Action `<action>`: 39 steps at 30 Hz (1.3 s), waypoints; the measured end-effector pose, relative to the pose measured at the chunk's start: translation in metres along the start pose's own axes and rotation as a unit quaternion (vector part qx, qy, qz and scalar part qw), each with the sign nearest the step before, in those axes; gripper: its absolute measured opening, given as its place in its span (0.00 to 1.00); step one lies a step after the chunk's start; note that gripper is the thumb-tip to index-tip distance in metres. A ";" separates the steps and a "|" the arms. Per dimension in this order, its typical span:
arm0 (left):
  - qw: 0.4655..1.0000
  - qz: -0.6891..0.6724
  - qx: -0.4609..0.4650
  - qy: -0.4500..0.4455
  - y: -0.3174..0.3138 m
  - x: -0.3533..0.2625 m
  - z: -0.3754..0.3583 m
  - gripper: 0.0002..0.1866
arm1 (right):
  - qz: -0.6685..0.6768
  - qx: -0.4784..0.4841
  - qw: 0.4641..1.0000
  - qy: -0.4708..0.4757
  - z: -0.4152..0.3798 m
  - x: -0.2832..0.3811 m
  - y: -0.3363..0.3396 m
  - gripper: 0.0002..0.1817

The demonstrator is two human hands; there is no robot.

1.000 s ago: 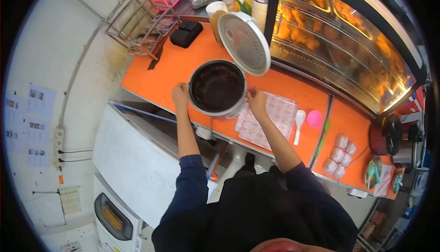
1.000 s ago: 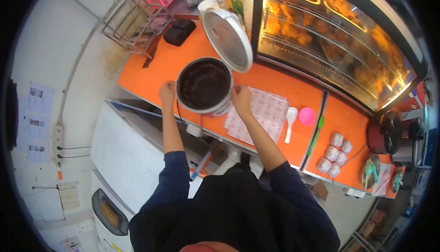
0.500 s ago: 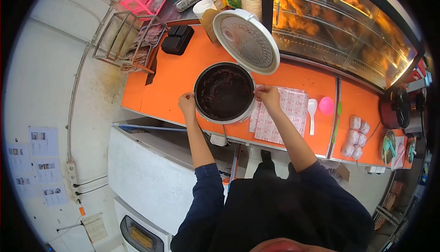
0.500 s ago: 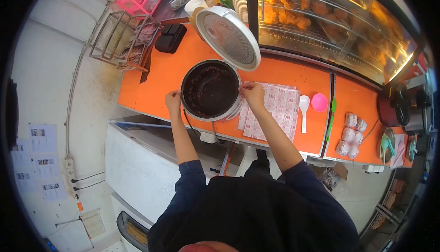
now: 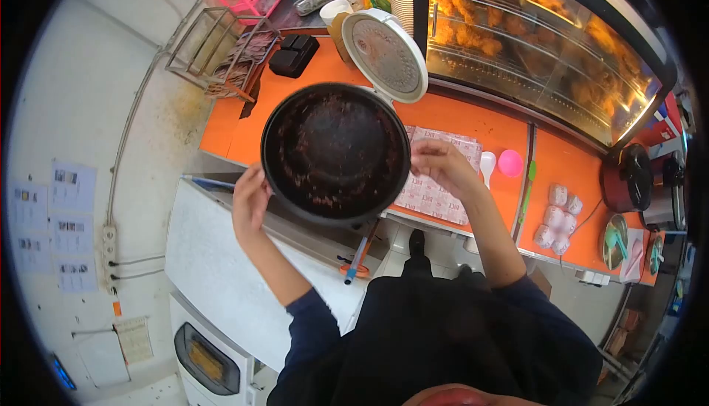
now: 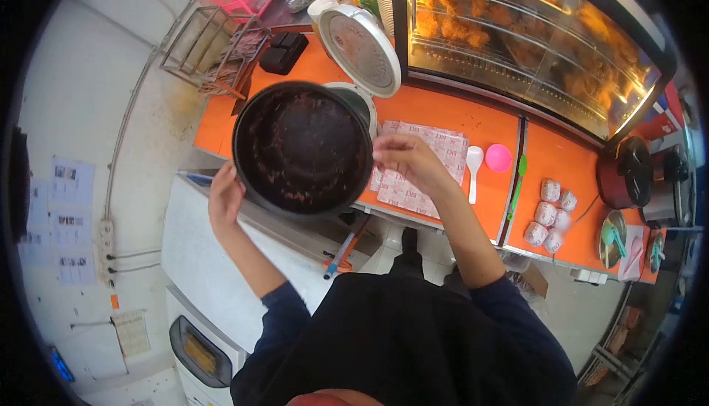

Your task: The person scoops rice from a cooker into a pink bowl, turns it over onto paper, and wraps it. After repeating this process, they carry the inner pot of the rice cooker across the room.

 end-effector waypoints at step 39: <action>0.693 -0.275 -0.617 -0.250 -0.009 0.418 -1.280 0.13 | -0.158 0.488 0.621 -0.592 -0.712 -0.649 -0.532 0.09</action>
Point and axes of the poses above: each hand's wrist, its own z-axis towards the middle knuckle, its own y-axis out of the back of the hand, x = y × z, the point moved 3 cm from there along z, towards the middle knuckle, and after that the axes turned 4 degrees about y, right-handed, at the moved point
